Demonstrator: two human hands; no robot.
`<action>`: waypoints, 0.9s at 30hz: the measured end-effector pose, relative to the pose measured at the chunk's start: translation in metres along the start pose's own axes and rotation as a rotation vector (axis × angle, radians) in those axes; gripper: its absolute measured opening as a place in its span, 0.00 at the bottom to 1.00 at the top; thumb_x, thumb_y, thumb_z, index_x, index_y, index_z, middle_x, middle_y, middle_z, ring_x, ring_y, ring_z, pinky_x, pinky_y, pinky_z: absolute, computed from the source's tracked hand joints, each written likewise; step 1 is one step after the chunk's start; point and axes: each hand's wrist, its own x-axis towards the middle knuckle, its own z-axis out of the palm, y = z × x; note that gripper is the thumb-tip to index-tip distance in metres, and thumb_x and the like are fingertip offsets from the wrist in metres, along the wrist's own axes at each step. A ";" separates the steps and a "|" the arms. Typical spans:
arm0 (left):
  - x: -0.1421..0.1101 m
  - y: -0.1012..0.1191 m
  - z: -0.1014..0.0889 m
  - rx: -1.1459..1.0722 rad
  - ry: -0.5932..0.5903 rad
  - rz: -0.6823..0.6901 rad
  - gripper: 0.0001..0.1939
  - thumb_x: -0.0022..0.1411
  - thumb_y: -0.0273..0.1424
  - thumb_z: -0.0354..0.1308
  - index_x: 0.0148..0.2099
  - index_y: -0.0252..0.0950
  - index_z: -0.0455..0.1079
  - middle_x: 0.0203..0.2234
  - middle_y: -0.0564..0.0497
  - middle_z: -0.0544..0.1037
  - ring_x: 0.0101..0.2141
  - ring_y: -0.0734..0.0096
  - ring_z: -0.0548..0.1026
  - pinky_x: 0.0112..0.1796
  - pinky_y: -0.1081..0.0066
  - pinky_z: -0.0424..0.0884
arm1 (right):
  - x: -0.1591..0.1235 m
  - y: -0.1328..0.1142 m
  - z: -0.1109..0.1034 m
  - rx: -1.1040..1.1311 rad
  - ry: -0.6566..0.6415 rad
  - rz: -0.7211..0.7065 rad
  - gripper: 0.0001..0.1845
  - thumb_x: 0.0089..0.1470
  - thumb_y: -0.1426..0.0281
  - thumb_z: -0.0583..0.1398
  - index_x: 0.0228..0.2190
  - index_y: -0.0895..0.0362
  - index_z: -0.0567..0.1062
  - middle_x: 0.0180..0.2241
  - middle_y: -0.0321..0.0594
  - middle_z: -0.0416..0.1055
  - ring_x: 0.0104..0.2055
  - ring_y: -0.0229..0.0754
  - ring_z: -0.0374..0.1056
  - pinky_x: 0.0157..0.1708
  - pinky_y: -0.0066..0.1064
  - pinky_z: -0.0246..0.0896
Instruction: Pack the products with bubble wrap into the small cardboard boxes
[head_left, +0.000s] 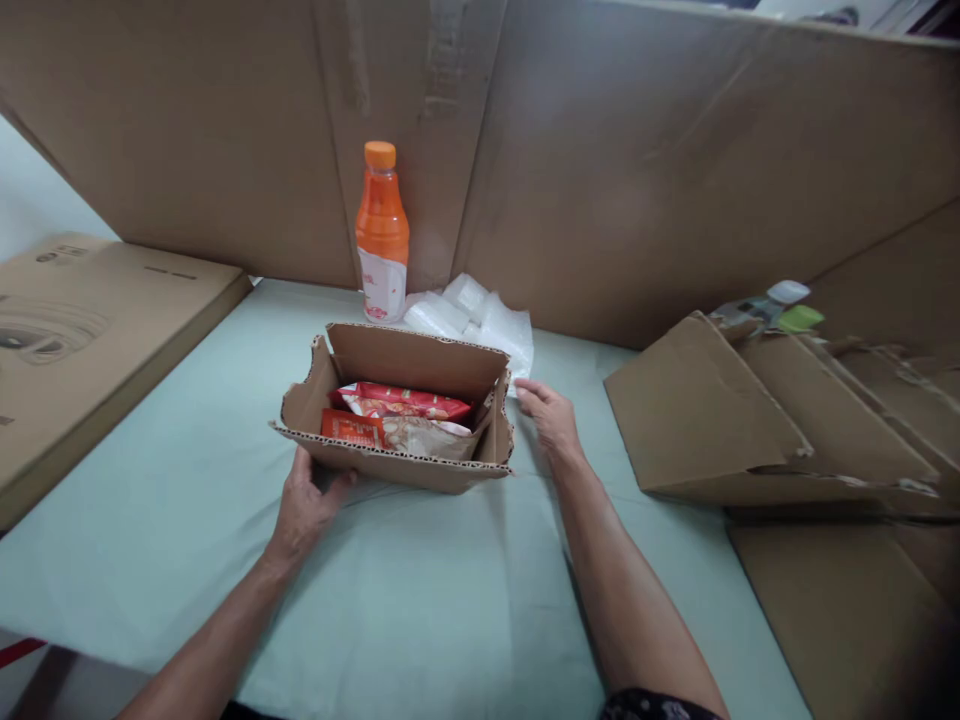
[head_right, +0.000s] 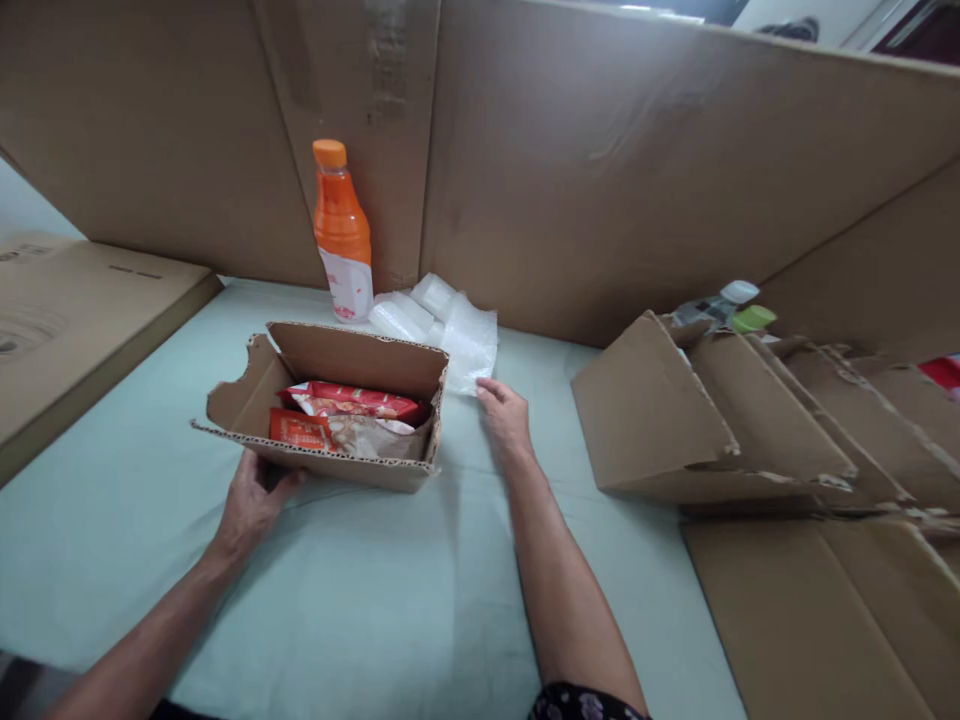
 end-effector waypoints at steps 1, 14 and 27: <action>0.001 0.001 0.000 0.001 0.011 0.004 0.29 0.56 0.43 0.64 0.56 0.38 0.62 0.48 0.43 0.75 0.51 0.52 0.74 0.52 0.57 0.72 | -0.006 -0.005 -0.002 0.013 0.046 -0.002 0.26 0.43 0.54 0.65 0.38 0.60 0.82 0.37 0.44 0.79 0.40 0.46 0.72 0.42 0.38 0.67; 0.003 0.016 -0.003 0.008 0.032 0.058 0.25 0.54 0.39 0.61 0.52 0.36 0.64 0.42 0.46 0.75 0.45 0.57 0.74 0.46 0.61 0.71 | -0.227 -0.014 -0.133 -0.284 0.061 0.058 0.21 0.47 0.49 0.68 0.33 0.53 0.84 0.47 0.49 0.78 0.48 0.56 0.74 0.42 0.44 0.73; 0.024 0.035 -0.007 -0.218 -0.047 -0.016 0.25 0.49 0.40 0.62 0.49 0.34 0.68 0.40 0.47 0.78 0.43 0.59 0.76 0.45 0.62 0.72 | -0.130 -0.050 0.018 -0.615 -0.338 -0.318 0.25 0.54 0.56 0.60 0.49 0.57 0.75 0.42 0.48 0.79 0.45 0.56 0.73 0.47 0.47 0.66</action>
